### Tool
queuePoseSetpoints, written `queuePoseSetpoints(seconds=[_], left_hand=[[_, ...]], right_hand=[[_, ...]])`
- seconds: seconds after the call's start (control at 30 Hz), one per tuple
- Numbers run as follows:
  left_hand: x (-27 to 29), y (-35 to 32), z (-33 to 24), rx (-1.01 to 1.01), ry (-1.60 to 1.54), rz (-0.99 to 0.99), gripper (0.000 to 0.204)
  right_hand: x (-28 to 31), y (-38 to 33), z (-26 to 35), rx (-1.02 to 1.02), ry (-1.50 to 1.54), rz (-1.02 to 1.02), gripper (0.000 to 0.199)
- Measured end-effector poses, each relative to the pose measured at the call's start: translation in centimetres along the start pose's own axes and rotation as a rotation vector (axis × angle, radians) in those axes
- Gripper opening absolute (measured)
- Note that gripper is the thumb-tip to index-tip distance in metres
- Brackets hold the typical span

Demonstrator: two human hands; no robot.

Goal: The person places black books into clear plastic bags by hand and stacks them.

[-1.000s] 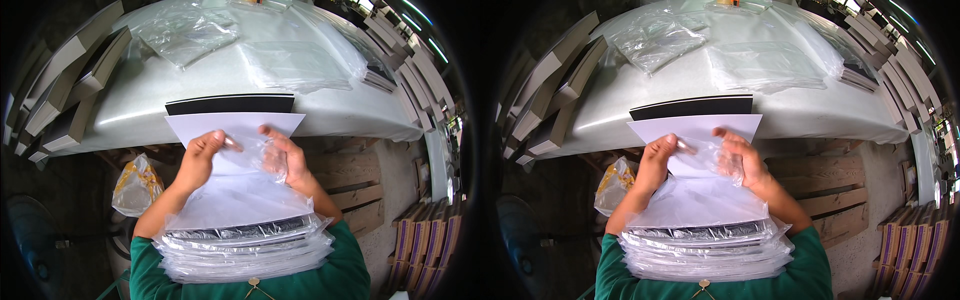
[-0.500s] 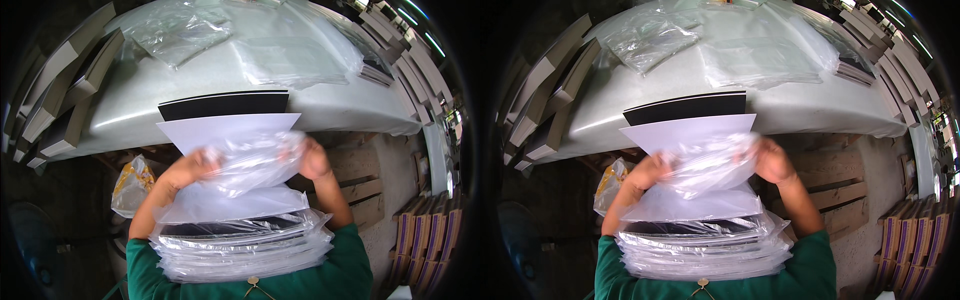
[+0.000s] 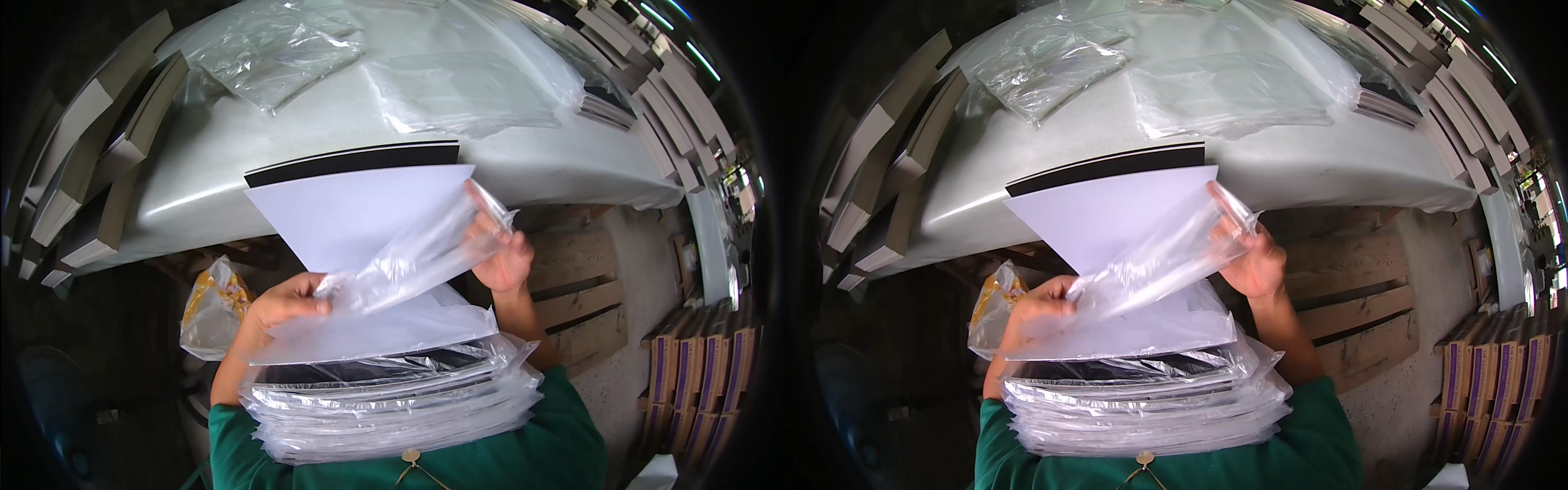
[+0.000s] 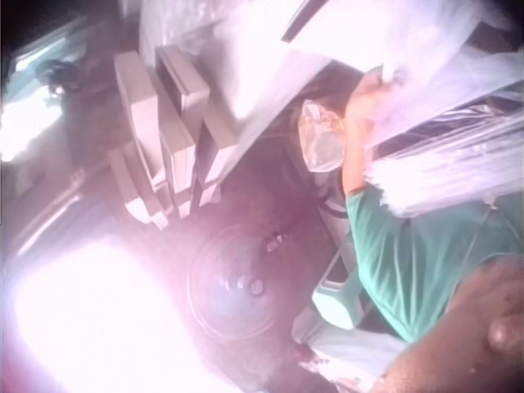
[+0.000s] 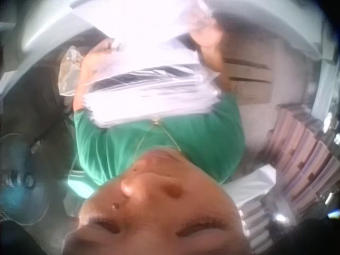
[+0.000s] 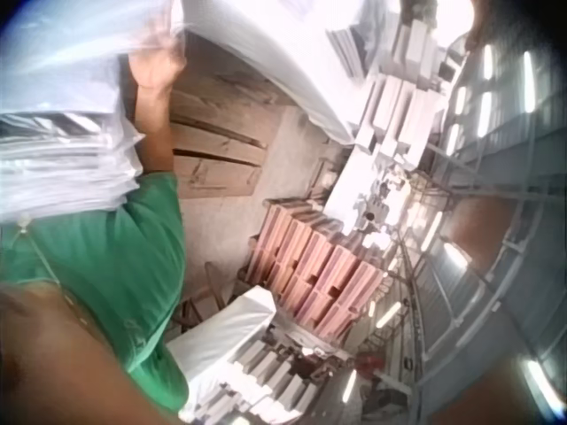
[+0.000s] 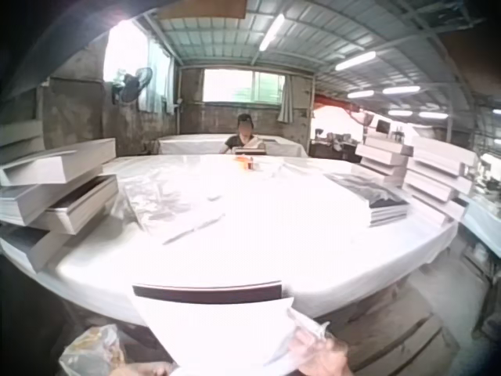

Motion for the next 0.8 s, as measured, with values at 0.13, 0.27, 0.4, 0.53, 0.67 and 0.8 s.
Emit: queuePoseSetpoints(seconds=[0.13,0.27,0.4,0.53,0.67,0.8], left_hand=[[-1.1,-2.2,-1.7,0.042,0.223,0.186,0.047],[-0.5,-3.8,-5.6,-0.483,0.471,-0.279,0.039],[1.2,-4.8,-7.0,-0.721,0.542,-0.899,0.017],[1.8,-4.4,-7.0,-0.703,0.897,-0.99,0.019],[2.6,-3.7,-6.4,-0.576,0.405,-1.089,0.019],[1.6,-3.6,-7.6,-0.734,0.827,-1.194,0.008]], right_hand=[[-1.2,0.2,0.1,0.011,-0.51,-0.137,0.062],[-3.4,0.0,0.6,0.484,-1.046,-0.29,0.022],[-6.0,0.2,-0.6,1.179,-1.986,-0.333,0.041],[-6.1,1.6,-1.3,0.91,-2.206,-0.308,0.058],[-6.6,1.5,-1.0,0.908,-2.172,-0.255,0.063],[-6.1,2.3,-1.4,0.756,-2.201,-0.347,0.066]])
Point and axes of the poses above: each hand's wrist, its own y-axis towards the middle knuckle, its own x-axis out of the back of the hand, z = x × y, the point moved 3 cm from there along y, towards the middle knuckle, and after that the axes turned 6 degrees about y, right-handed, at the moved point
